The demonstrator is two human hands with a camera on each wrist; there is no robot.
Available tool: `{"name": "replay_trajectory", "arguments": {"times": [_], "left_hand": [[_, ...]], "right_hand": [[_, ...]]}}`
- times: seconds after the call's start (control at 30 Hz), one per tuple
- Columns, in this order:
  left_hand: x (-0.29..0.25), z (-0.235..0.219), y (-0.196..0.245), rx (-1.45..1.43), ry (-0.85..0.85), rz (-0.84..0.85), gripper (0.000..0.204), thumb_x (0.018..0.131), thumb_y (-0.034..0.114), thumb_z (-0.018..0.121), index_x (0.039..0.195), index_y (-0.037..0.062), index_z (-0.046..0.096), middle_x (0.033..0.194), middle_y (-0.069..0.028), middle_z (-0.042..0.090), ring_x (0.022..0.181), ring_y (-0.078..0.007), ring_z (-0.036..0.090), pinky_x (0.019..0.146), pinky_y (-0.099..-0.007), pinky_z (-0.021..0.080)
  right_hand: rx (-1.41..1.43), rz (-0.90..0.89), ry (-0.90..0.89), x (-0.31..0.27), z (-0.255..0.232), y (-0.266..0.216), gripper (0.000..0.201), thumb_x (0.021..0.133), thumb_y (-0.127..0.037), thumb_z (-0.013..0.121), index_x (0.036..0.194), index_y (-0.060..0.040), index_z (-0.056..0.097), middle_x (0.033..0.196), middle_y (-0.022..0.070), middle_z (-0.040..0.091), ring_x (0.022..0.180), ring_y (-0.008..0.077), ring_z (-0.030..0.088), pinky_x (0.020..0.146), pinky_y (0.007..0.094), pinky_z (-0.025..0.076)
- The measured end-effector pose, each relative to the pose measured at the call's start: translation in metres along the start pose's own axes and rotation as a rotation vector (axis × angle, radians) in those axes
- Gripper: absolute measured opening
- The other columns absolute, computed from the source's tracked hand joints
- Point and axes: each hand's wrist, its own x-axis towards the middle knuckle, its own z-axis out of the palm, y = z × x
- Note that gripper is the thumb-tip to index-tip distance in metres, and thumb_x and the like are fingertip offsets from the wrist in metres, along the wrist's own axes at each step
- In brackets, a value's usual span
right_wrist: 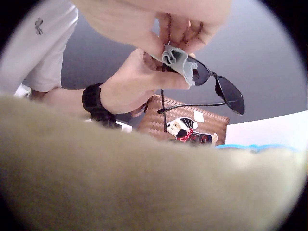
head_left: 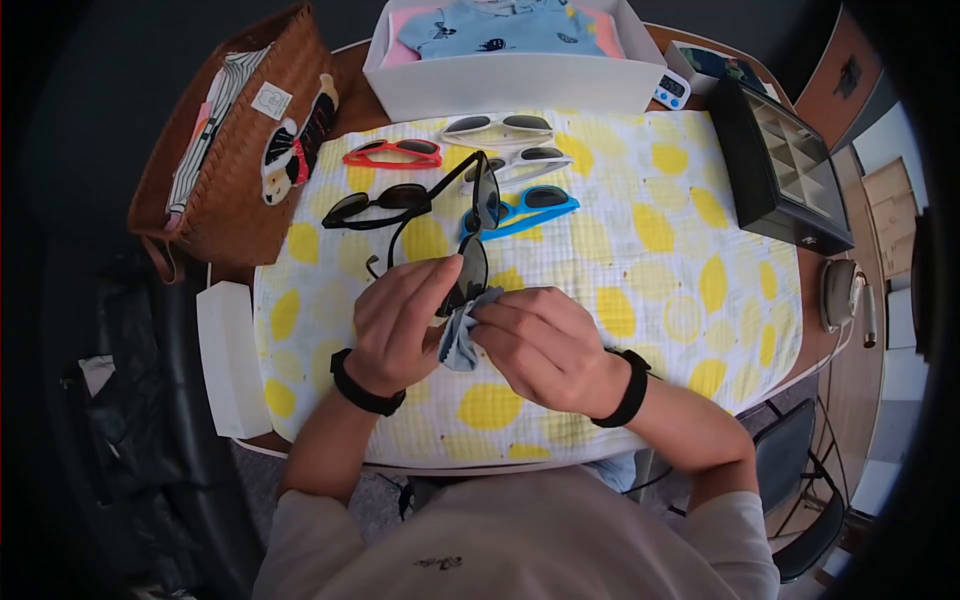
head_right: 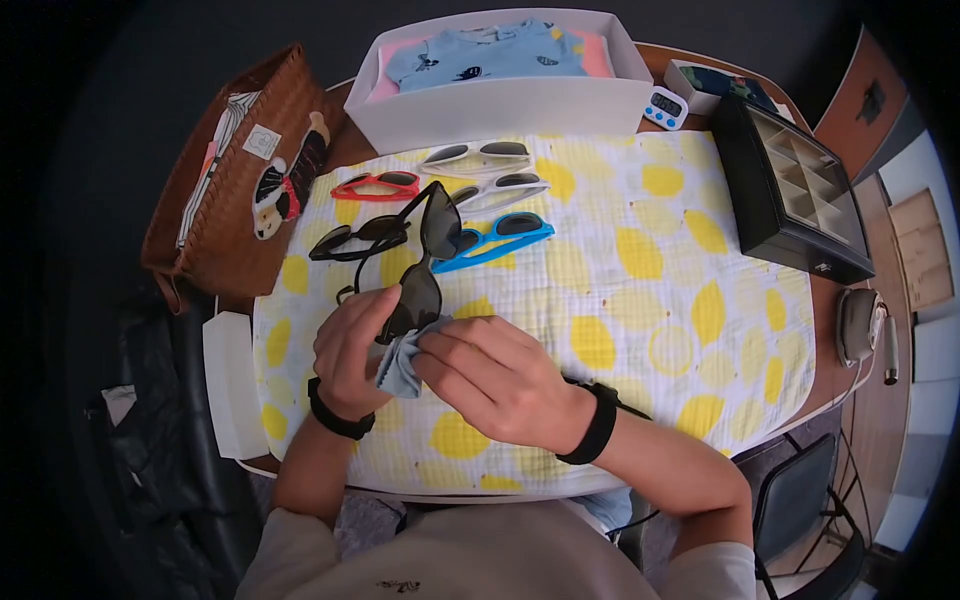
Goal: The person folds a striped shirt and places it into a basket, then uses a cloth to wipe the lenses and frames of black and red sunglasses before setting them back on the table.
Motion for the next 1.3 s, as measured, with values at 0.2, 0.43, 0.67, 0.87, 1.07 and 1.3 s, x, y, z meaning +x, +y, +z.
{"name": "replay_trajectory", "arguments": {"times": [0.2, 0.43, 0.67, 0.87, 1.07, 1.3], "left_hand": [[-0.001, 0.003, -0.002, -0.019, -0.038, 0.014, 0.05, 0.081, 0.001, 0.078, 0.128, -0.0101, 0.065, 0.113, -0.0219, 0.073, 0.095, -0.0361, 0.074, 0.078, -0.0422, 0.062], [0.004, 0.003, 0.006, -0.035, -0.063, 0.023, 0.053, 0.072, -0.009, 0.072, 0.125, -0.0101, 0.065, 0.129, -0.0243, 0.069, 0.109, -0.0386, 0.073, 0.087, -0.0432, 0.061], [0.001, 0.009, -0.001, -0.11, -0.027, 0.048, 0.068, 0.07, -0.01, 0.074, 0.135, -0.0044, 0.054, 0.144, -0.028, 0.061, 0.129, -0.0438, 0.065, 0.097, -0.0486, 0.056], [0.001, 0.013, -0.001, -0.117, -0.017, 0.073, 0.073, 0.082, 0.005, 0.088, 0.141, 0.0036, 0.044, 0.146, -0.025, 0.059, 0.131, -0.0439, 0.064, 0.097, -0.0517, 0.055], [0.001, 0.014, -0.001, -0.133, 0.01, 0.086, 0.091, 0.079, 0.007, 0.09, 0.152, 0.0064, 0.036, 0.145, -0.0252, 0.057, 0.127, -0.0447, 0.065, 0.097, -0.052, 0.055], [-0.003, 0.011, 0.004, -0.197, 0.048, 0.053, 0.098, 0.077, 0.009, 0.091, 0.155, 0.0086, 0.033, 0.142, -0.0243, 0.056, 0.12, -0.0459, 0.067, 0.097, -0.0529, 0.055]], "right_hand": [[0.001, 0.003, 0.022, -0.001, -0.001, 0.0, 0.031, 0.076, 0.0, 0.074, 0.106, 0.0037, 0.07, 0.109, 0.0154, 0.071, 0.098, 0.0282, 0.07, 0.074, 0.036, 0.057], [-0.009, 0.173, 0.016, -0.002, 0.001, -0.001, 0.037, 0.079, 0.006, 0.07, 0.116, 0.0048, 0.067, 0.107, 0.0162, 0.069, 0.084, 0.0286, 0.067, 0.068, 0.0369, 0.054], [0.019, 0.125, 0.038, -0.007, 0.006, -0.001, 0.046, 0.077, 0.009, 0.07, 0.122, 0.0044, 0.064, 0.111, 0.0154, 0.067, 0.081, 0.0286, 0.065, 0.068, 0.0366, 0.054], [-0.021, 0.282, 0.15, -0.003, -0.006, 0.001, 0.057, 0.071, 0.015, 0.062, 0.127, 0.0038, 0.062, 0.1, 0.0193, 0.056, 0.081, 0.032, 0.061, 0.066, 0.0401, 0.051], [0.049, 0.285, 0.091, -0.004, -0.008, 0.001, 0.029, 0.073, 0.005, 0.065, 0.102, 0.0038, 0.067, 0.084, 0.0151, 0.052, 0.069, 0.0295, 0.053, 0.057, 0.0391, 0.043], [0.081, 0.25, 0.037, -0.004, -0.006, 0.001, 0.015, 0.076, 0.0, 0.07, 0.088, 0.0018, 0.06, 0.08, 0.0155, 0.054, 0.065, 0.0324, 0.053, 0.054, 0.0413, 0.043]]}}
